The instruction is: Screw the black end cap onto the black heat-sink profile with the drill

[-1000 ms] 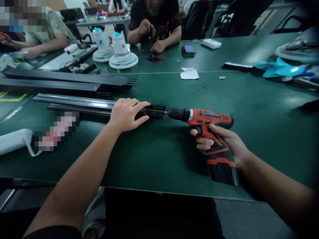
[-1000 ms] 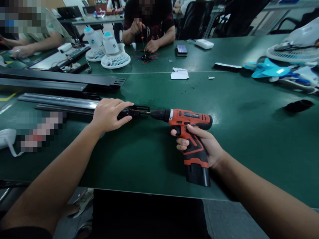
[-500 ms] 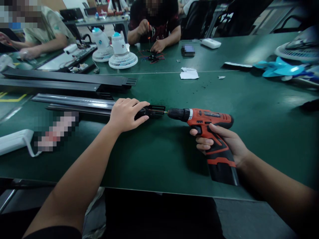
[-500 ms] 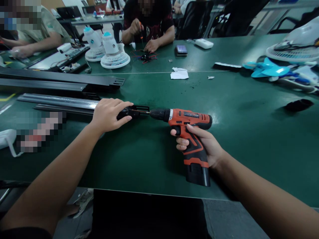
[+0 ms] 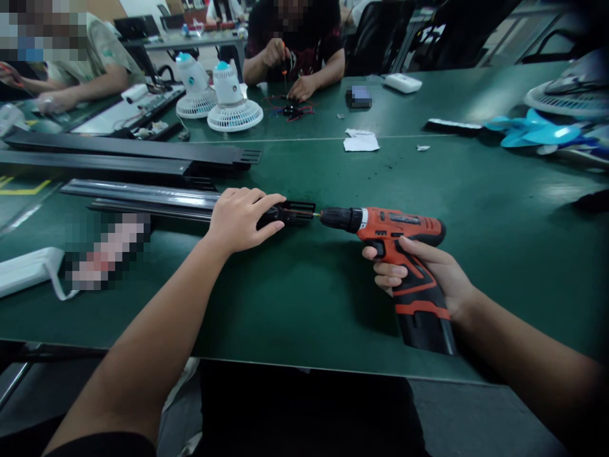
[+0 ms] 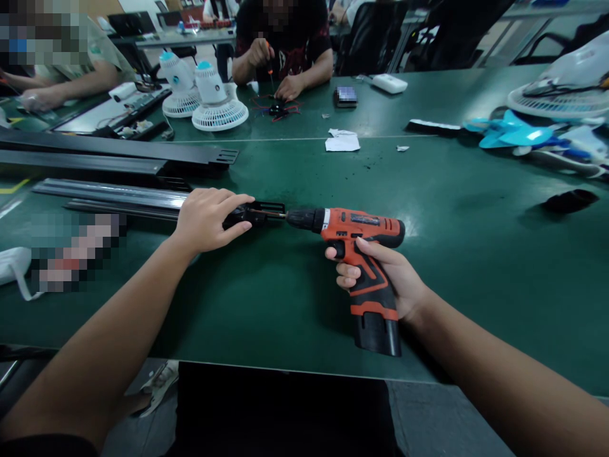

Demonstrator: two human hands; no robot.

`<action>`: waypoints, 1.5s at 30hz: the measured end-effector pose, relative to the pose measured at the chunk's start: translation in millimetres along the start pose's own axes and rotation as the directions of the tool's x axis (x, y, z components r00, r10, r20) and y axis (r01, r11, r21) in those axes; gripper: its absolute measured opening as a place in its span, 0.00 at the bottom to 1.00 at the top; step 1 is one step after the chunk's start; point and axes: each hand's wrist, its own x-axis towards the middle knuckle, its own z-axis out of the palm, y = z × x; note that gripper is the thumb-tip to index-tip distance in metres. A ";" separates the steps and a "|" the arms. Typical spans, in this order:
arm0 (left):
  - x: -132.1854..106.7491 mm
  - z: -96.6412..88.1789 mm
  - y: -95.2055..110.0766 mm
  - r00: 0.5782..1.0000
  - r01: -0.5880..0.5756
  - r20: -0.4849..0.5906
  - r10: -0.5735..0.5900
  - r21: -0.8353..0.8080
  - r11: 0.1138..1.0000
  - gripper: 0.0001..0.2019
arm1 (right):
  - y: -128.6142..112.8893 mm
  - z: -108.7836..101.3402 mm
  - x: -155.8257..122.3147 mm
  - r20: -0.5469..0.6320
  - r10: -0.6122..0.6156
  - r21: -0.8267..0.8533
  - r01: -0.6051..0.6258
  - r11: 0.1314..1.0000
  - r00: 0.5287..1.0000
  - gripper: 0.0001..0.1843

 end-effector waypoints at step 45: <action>0.6 -0.2 1.0 1.000 0.002 -0.006 -0.002 -0.010 1.000 0.26 | 5.1 -9.5 -2.4 -0.067 0.018 0.046 -0.015 0.999 0.998 0.31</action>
